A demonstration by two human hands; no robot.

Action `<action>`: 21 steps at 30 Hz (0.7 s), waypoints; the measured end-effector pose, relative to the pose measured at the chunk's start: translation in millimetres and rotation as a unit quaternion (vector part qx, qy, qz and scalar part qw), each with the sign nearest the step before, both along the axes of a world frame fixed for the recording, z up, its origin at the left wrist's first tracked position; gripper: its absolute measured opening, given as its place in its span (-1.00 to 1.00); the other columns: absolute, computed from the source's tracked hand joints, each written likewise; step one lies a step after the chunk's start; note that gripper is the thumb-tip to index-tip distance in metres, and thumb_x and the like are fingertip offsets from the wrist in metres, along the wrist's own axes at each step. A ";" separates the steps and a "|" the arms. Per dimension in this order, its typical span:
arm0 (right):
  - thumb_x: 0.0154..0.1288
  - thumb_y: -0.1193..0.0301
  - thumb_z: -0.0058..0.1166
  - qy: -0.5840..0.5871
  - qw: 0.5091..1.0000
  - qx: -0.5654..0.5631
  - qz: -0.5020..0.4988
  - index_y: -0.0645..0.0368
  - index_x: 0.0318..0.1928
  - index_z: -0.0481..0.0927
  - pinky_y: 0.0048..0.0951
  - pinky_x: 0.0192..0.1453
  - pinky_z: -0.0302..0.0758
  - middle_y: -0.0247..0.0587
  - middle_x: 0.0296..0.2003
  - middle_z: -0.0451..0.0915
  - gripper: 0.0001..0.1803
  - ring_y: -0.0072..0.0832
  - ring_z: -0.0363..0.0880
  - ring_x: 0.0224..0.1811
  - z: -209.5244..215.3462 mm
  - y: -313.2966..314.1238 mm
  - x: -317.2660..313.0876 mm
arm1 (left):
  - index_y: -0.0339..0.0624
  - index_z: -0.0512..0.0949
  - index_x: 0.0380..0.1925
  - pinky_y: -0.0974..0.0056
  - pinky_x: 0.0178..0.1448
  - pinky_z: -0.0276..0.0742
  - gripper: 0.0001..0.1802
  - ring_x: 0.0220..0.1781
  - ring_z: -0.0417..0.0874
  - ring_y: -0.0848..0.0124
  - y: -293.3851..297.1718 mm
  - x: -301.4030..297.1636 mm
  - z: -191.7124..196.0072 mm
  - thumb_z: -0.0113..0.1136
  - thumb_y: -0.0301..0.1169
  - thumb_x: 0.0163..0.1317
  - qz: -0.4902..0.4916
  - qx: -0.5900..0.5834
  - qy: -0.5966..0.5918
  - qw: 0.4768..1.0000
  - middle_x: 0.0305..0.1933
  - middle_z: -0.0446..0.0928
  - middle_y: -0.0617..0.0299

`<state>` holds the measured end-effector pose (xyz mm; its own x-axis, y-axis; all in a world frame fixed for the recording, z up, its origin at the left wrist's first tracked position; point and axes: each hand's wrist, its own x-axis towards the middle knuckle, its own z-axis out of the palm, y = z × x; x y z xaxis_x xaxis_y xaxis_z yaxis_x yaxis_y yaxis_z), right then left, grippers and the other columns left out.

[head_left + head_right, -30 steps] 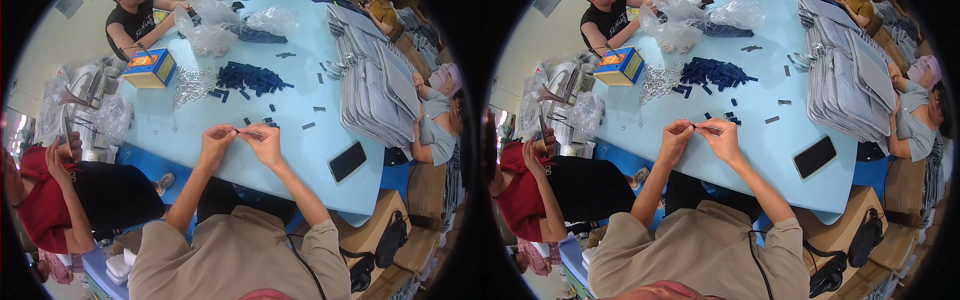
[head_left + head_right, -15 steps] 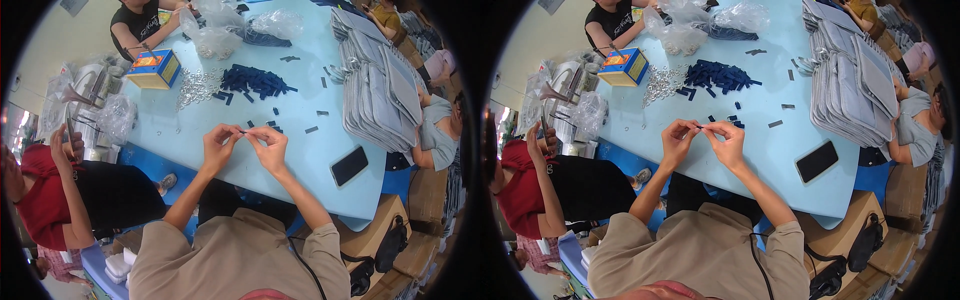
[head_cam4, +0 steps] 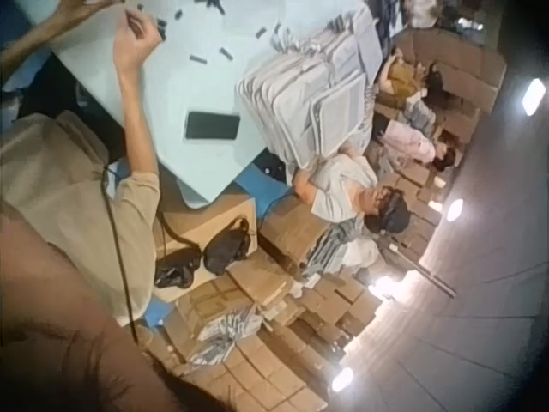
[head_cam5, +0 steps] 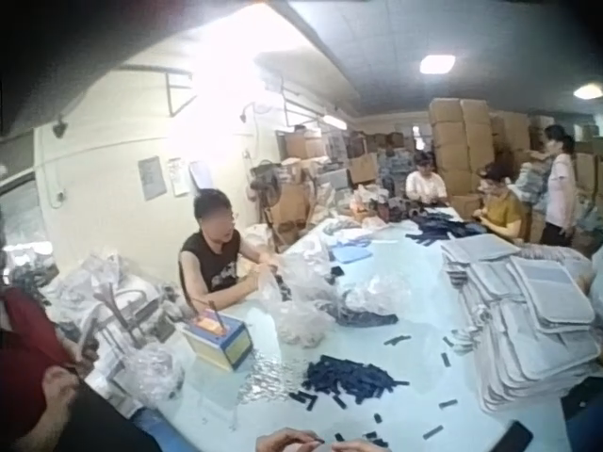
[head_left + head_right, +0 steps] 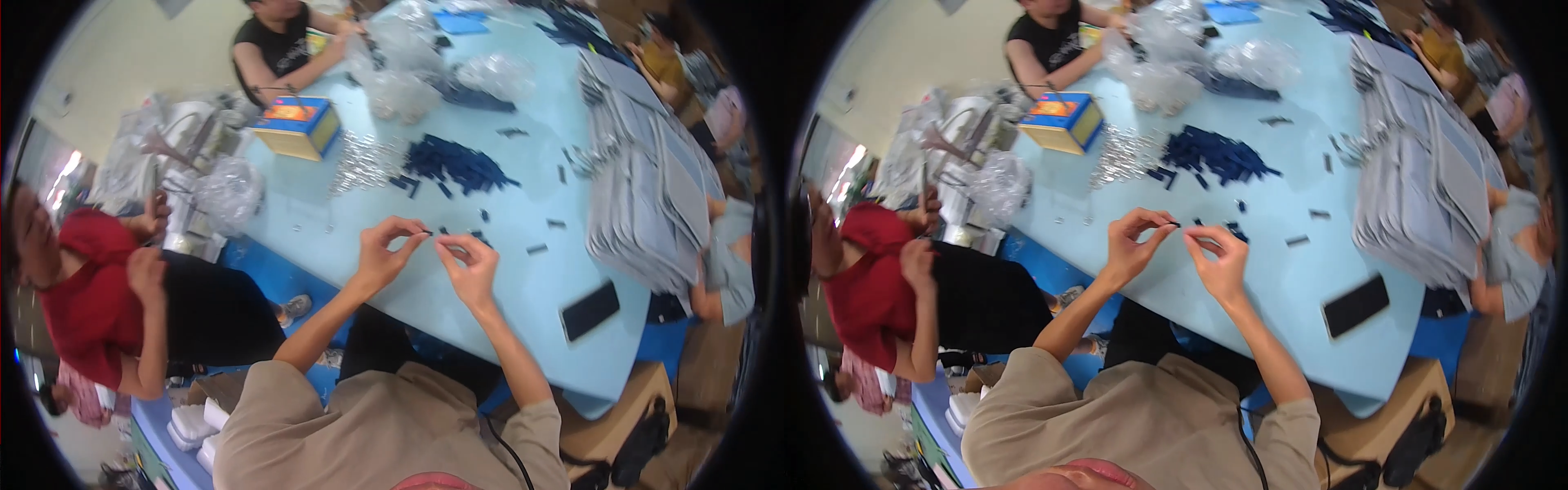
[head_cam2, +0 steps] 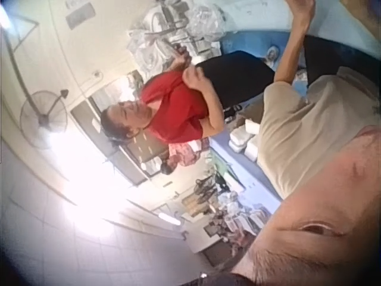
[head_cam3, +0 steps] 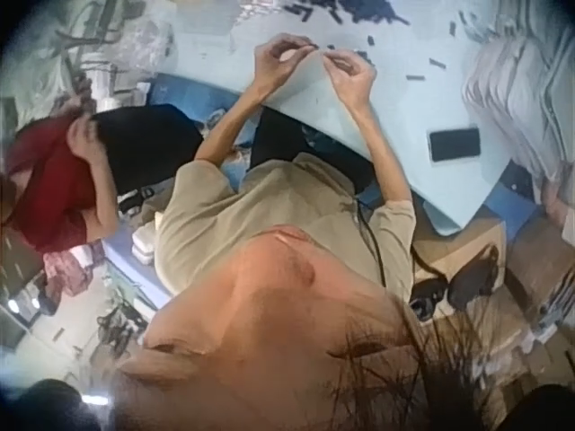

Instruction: Assembling small leather components by manually attaching metal hardware.

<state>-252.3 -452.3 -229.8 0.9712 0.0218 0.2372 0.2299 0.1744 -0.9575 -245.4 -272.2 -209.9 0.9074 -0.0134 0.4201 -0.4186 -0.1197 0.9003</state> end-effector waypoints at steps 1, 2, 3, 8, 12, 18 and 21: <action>0.31 0.67 0.30 -0.004 1.000 -0.017 -0.004 0.37 -0.15 0.74 -0.44 -0.02 0.74 -0.15 -0.21 0.74 -0.88 -0.46 0.75 -0.13 0.5 0.0 -0.8 | -0.32 0.64 -0.25 0.29 0.05 0.72 -0.85 -0.08 0.81 0.38 7.6 7.7 9.4 0.42 -0.67 0.22 0.010 0.014 -0.024 1.000 -0.16 0.77 0.08; 0.31 0.67 0.30 -0.015 1.000 -0.009 0.006 0.37 -0.15 0.74 -0.44 -0.02 0.74 -0.15 -0.21 0.74 -0.88 -0.46 0.75 -0.13 -2.2 -2.8 -2.0 | -0.32 0.64 -0.25 0.29 0.05 0.72 -0.85 -0.08 0.81 0.38 18.1 19.0 20.3 0.42 -0.67 0.22 0.020 0.022 -0.035 0.999 -0.16 0.77 0.08; 0.31 0.65 0.30 0.001 1.000 -0.014 0.006 0.37 -0.16 0.73 -0.45 -0.06 0.74 -0.16 -0.22 0.74 -0.90 -0.47 0.75 -0.17 -4.8 -4.6 -2.1 | -0.31 0.65 -0.25 0.29 0.04 0.72 -0.84 -0.09 0.82 0.38 31.4 33.5 33.9 0.42 -0.67 0.21 0.047 0.099 -0.092 0.990 -0.16 0.77 0.11; 0.31 0.58 0.29 0.049 0.998 -0.003 0.031 0.28 -0.24 0.73 -0.55 -0.17 0.65 -0.25 -0.25 0.74 -0.96 -0.56 0.72 -0.24 -7.9 -1.9 -4.3 | -0.27 0.65 -0.25 0.25 -0.05 0.68 -0.83 -0.14 0.81 0.24 114.6 111.8 119.4 0.32 -0.71 0.17 0.111 0.314 -0.268 0.904 -0.21 0.76 0.13; 0.31 0.59 0.28 0.048 0.998 -0.029 0.041 0.29 -0.24 0.71 -0.54 -0.21 0.64 -0.24 -0.28 0.74 -0.96 -0.55 0.72 -0.29 -1.8 -3.2 -4.4 | -0.27 0.66 -0.26 0.19 -0.04 0.68 -0.81 -0.15 0.81 0.19 206.5 171.0 168.2 0.27 -0.71 0.13 0.170 0.404 -0.252 0.863 -0.23 0.75 0.06; 0.29 0.56 0.29 0.065 0.996 -0.033 0.043 0.27 -0.25 0.72 -0.54 -0.22 0.60 -0.28 -0.30 0.74 -0.95 -0.58 0.70 -0.31 -1.8 -1.7 -1.1 | -0.31 0.62 -0.28 0.14 -0.05 0.68 -0.84 -0.16 0.80 0.11 279.0 207.0 180.4 0.23 -0.74 0.16 0.186 0.492 -0.212 0.824 -0.23 0.74 0.00; 0.29 0.56 0.30 0.074 0.996 -0.037 0.039 0.26 -0.25 0.72 -0.55 -0.22 0.59 -0.29 -0.30 0.74 -0.95 -0.59 0.70 -0.32 -3.0 -2.6 1.0 | -0.31 0.62 -0.29 0.10 -0.04 0.67 -0.86 -0.14 0.77 0.05 276.2 213.2 180.1 0.24 -0.72 0.17 0.159 0.532 -0.205 0.806 -0.24 0.73 0.00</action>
<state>-251.4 -454.9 -232.8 0.9901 0.1100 0.0875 0.0749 0.1136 -0.9907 -32.2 4.0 -29.9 0.7239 -0.3589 0.5892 -0.4511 -0.8924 0.0107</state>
